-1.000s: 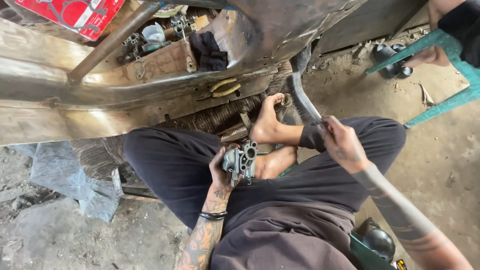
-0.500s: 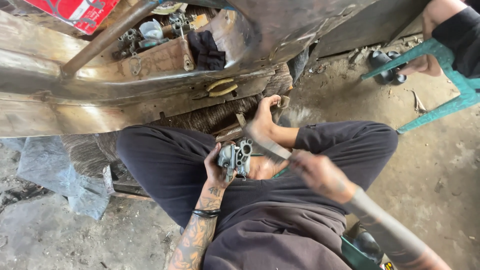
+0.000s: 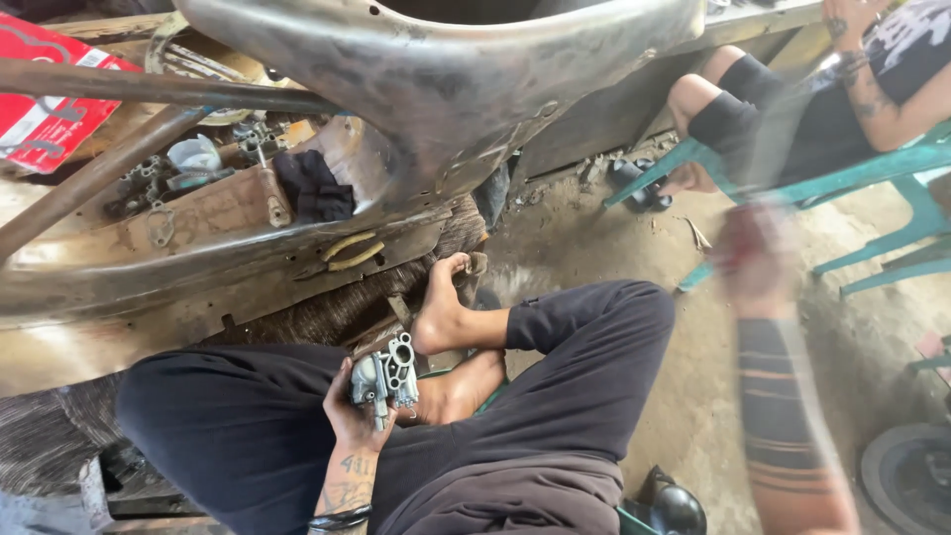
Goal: The person sits on the floor and uses a wire brush to clean a small mechanical part held in their left hand. They repeatedly scrub the surface of the part with the brush in their right hand.
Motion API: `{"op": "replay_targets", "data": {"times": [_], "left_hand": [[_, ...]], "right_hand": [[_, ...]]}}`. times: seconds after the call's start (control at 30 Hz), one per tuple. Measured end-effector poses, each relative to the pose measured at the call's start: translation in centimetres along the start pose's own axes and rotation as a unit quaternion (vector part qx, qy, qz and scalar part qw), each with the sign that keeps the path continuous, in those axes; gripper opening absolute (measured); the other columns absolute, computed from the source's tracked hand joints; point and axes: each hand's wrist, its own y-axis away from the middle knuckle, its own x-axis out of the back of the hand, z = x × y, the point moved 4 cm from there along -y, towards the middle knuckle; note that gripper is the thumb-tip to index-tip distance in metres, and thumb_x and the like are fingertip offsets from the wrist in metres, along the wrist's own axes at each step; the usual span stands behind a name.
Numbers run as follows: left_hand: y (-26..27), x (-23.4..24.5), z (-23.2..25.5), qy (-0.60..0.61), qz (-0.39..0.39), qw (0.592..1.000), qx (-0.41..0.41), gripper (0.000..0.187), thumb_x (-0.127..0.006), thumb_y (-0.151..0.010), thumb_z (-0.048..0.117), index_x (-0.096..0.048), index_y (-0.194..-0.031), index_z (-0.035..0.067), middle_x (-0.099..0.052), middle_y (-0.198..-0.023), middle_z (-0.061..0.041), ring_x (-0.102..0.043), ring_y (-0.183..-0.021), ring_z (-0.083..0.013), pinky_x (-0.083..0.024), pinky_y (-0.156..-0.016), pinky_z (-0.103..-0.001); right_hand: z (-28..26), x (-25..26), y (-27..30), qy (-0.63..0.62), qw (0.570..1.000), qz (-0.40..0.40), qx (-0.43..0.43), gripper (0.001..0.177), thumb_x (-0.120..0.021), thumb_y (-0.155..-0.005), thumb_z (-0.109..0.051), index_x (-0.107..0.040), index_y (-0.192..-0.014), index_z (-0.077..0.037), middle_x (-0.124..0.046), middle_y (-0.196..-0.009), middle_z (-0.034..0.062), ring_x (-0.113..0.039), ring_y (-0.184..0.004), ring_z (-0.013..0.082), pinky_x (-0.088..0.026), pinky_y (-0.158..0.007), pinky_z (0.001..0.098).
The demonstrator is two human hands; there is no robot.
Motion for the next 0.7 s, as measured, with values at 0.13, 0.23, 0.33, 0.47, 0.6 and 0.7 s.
{"op": "replay_targets", "data": {"times": [0.13, 0.23, 0.33, 0.47, 0.6, 0.7], "left_hand": [[1.1, -0.4, 0.3, 0.039, 0.055, 0.998, 0.005, 0.013, -0.067, -0.086, 0.028, -0.073, -0.095, 0.021, -0.076, -0.100, -0.001, -0.072, -0.100, -0.0221, -0.056, -0.087, -0.040], [1.4, 0.6, 0.0, 0.042, 0.049, 0.998, 0.018, 0.023, -0.067, -0.086, 0.032, -0.074, -0.099, 0.014, -0.077, -0.098, -0.005, -0.073, -0.093, -0.0250, -0.058, -0.081, -0.041], [1.2, -1.6, 0.2, 0.038, -0.018, 0.999, 0.009, 0.026, -0.066, -0.090, 0.033, -0.073, -0.100, 0.010, -0.076, -0.096, -0.008, -0.073, -0.087, -0.0259, -0.060, -0.072, -0.039], [1.3, -1.8, -0.3, 0.019, -0.043, 0.999, 0.008, 0.019, -0.063, -0.092, 0.026, -0.069, -0.099, 0.010, -0.073, -0.097, -0.009, -0.071, -0.089, -0.0272, -0.059, -0.078, -0.040], [2.0, -0.6, -0.6, -0.069, -0.044, 0.995, 0.064, 0.031, -0.062, -0.092, 0.038, -0.070, -0.094, 0.008, -0.070, -0.077, -0.006, -0.067, -0.062, -0.0217, -0.051, -0.040, -0.032], [2.4, -1.7, -0.8, -0.034, -0.179, 0.982, 0.059, 0.040, -0.059, -0.094, 0.036, -0.067, -0.107, -0.001, -0.072, -0.090, -0.015, -0.070, -0.084, -0.0276, -0.056, -0.077, -0.036]], "right_hand": [[1.2, -17.0, 0.3, -0.350, 0.910, -0.203, -0.090, 0.018, -0.053, -0.114, -0.045, -0.063, -0.100, -0.043, -0.055, -0.087, -0.0316, -0.046, -0.067, -0.0156, -0.029, -0.049, 0.0056], [-2.1, -31.8, 16.6, -0.219, 0.954, -0.185, -0.086, 0.021, -0.054, -0.111, -0.042, -0.061, -0.094, -0.031, -0.054, -0.079, -0.0173, -0.047, -0.060, -0.0026, -0.032, -0.046, 0.0157], [-3.9, -16.2, 6.8, -0.051, 0.985, -0.158, -0.041, 0.031, -0.056, -0.109, -0.038, -0.058, -0.087, -0.016, -0.053, -0.069, 0.0002, -0.050, -0.052, 0.0130, -0.036, -0.043, 0.0278], [2.9, -15.0, 19.6, 0.120, 0.890, -0.409, -0.159, 0.026, -0.071, -0.091, -0.013, -0.075, -0.115, -0.004, -0.072, -0.079, 0.0113, -0.064, -0.049, 0.0195, -0.052, -0.038, 0.0306], [3.3, -20.8, 22.7, 0.173, 0.785, -0.589, 0.085, 0.017, -0.061, -0.102, -0.025, -0.066, -0.109, -0.010, -0.057, -0.065, -0.0009, -0.046, -0.054, 0.0105, -0.042, -0.057, 0.0308], [5.6, -20.2, 17.8, 0.222, 0.852, -0.440, 0.179, 0.011, -0.059, -0.099, -0.019, -0.066, -0.097, -0.010, -0.069, -0.085, 0.0028, -0.063, -0.072, 0.0153, -0.050, -0.069, 0.0354]]}}
